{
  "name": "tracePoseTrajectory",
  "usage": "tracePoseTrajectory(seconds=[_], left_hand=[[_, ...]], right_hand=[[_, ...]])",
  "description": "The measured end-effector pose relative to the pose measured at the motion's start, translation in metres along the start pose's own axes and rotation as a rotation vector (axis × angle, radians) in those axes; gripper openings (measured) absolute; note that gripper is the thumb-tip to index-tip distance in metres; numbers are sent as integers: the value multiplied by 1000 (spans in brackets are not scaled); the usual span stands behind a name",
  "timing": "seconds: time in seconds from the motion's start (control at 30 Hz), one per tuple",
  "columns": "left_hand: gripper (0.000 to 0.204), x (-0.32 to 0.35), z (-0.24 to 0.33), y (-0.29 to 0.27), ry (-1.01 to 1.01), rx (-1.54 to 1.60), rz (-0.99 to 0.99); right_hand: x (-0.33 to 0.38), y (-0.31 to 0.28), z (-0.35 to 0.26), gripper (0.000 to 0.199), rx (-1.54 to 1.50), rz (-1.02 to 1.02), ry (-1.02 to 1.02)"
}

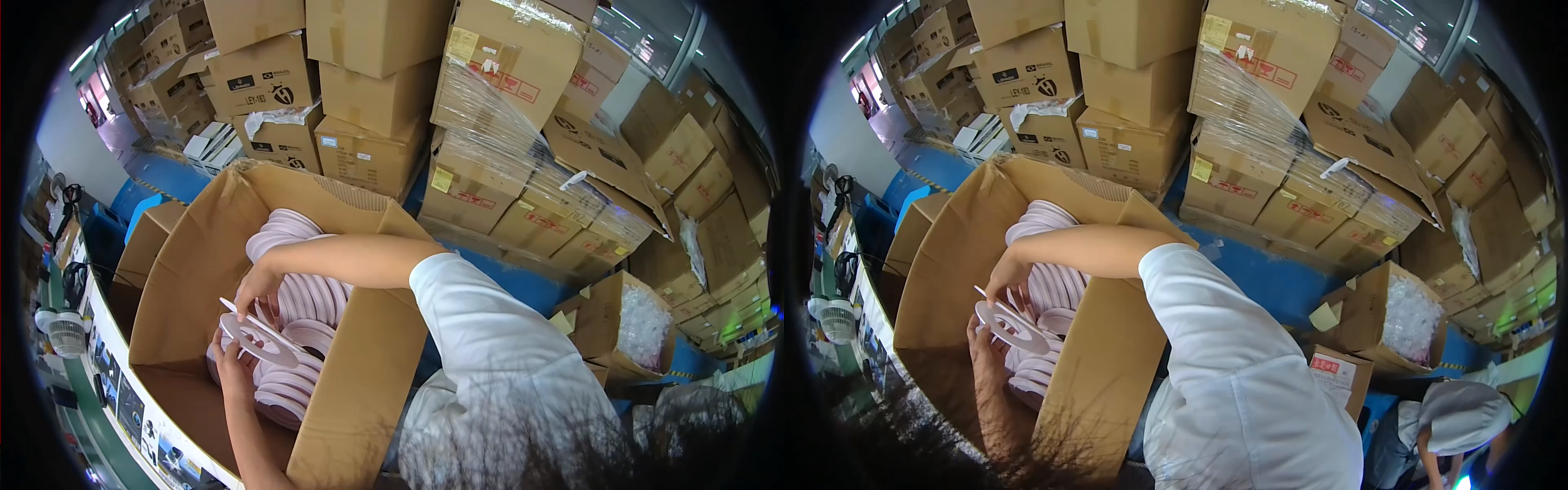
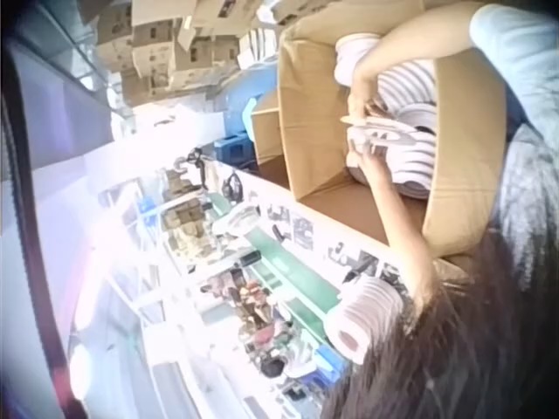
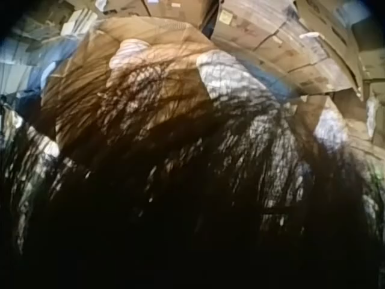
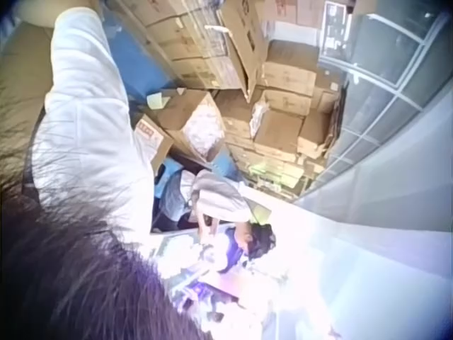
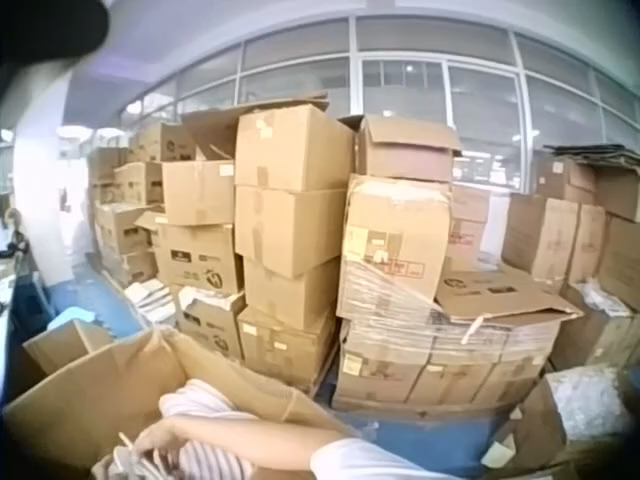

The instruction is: Taking circular ring components from a cardboard box and stacking them onto a larger roll on a workbench.

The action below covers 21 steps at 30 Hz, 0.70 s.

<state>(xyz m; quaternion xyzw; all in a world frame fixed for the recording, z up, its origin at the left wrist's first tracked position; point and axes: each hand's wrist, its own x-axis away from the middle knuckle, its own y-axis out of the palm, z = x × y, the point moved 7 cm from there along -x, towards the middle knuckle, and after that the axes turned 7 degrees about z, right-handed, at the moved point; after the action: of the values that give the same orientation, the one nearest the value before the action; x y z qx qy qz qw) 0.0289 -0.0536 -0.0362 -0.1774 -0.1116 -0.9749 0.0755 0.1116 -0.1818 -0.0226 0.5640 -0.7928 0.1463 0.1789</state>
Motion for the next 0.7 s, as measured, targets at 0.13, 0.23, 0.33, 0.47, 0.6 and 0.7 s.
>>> tracePoseTrajectory(seconds=[0.13, 0.23, 0.33, 0.47, 0.6, 0.7], left_hand=[[44, -2, 0, -1, 0, -1, -28], [46, -2, 5, 0, 18, 45, -21], [56, 0, 11, 0, 52, 51, 29], [54, 6, 21, 10, 66, 29, 56], [52, -13, 5, -11, 152, 34, 32], [52, -9, 7, -5, 118, 34, 25]], right_hand=[[3, -3, -6, 52, -44, -13, -19], [6, -5, -14, 50, -84, 15, -48], [5, -8, -17, 50, -114, 41, -58], [-3, -15, -12, 52, -140, 10, -80], [-3, -13, -14, 50, -213, 73, -143], [2, -13, -8, 50, -197, 74, -149]])
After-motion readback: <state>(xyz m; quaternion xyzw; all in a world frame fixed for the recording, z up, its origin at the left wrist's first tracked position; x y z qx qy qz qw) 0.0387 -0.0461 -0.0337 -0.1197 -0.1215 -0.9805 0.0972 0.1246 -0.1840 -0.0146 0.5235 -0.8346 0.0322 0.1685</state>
